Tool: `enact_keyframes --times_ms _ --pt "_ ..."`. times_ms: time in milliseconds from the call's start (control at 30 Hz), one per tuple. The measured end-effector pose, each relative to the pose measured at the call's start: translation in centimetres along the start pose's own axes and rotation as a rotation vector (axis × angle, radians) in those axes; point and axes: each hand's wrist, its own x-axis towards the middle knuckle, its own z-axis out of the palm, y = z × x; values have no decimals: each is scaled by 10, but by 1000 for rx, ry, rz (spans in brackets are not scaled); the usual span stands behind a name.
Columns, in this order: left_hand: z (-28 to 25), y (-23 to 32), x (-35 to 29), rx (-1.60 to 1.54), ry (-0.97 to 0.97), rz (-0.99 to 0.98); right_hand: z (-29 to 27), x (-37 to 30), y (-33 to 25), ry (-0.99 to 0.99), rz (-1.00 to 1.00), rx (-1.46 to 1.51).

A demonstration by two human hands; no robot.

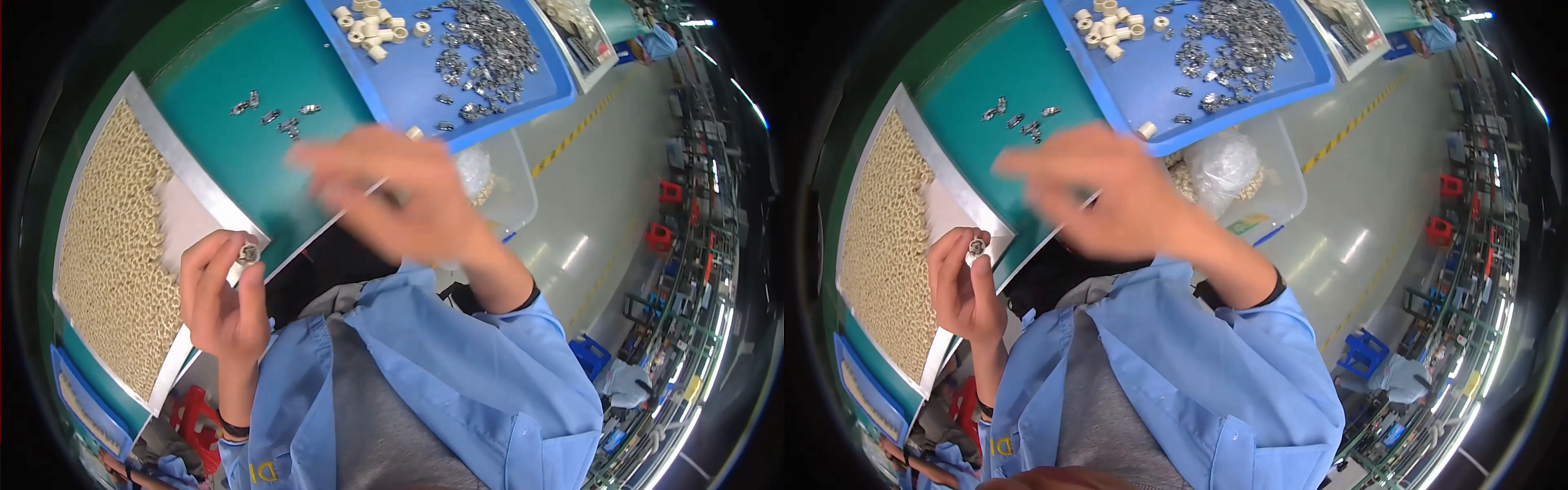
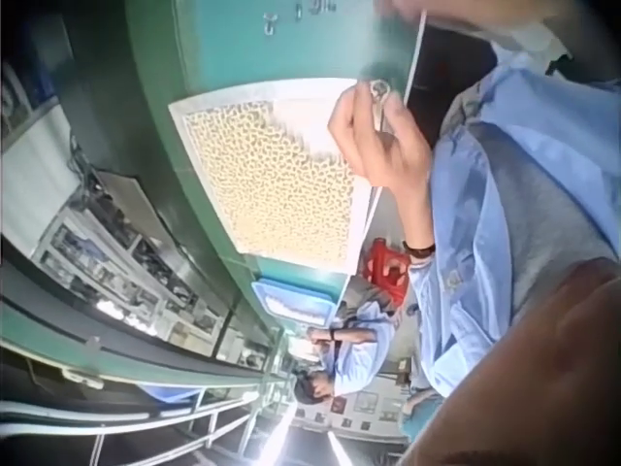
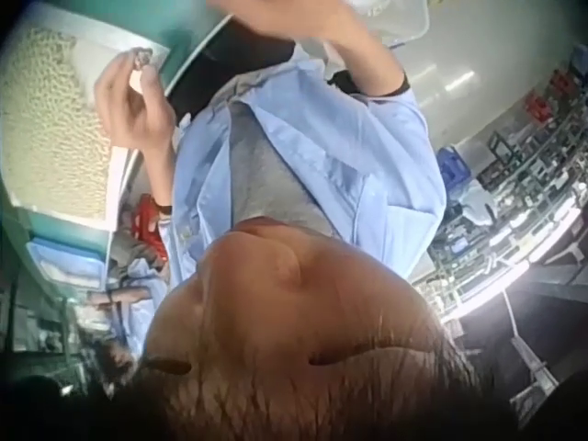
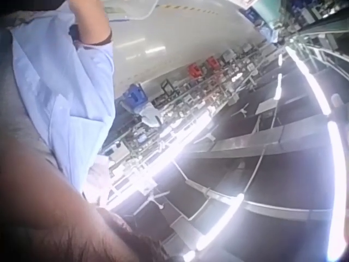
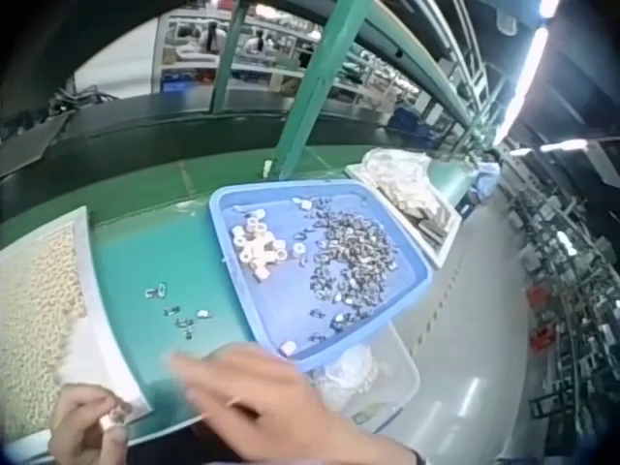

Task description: The person picks up a white plastic component and a metal insert, joins them together by hand, and places the assembled unit onto a metal tray. This process is repeated multiple times, occasionally moving pieces on the green table.

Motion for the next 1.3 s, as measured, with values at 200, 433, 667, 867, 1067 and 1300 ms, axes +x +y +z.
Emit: enact_keyframes --times_ms 200,433,667,867,1067,1300 --pt "2 -20 -9 -89 -45 -133 -87 -1 73 -148 30 -576" --pt "8 -16 -4 -99 -122 -200 -100 19 86 -559 136 -625" --pt "14 -15 -4 -163 -98 -206 -98 30 68 -553 207 -414" --pt "19 2 17 -99 -85 -81 -38 12 49 -121 241 666" --pt "27 11 29 -83 -27 40 5 6 31 -40 345 1119" --pt "15 12 24 -61 -1 4 20 10 2 35 -103 495"
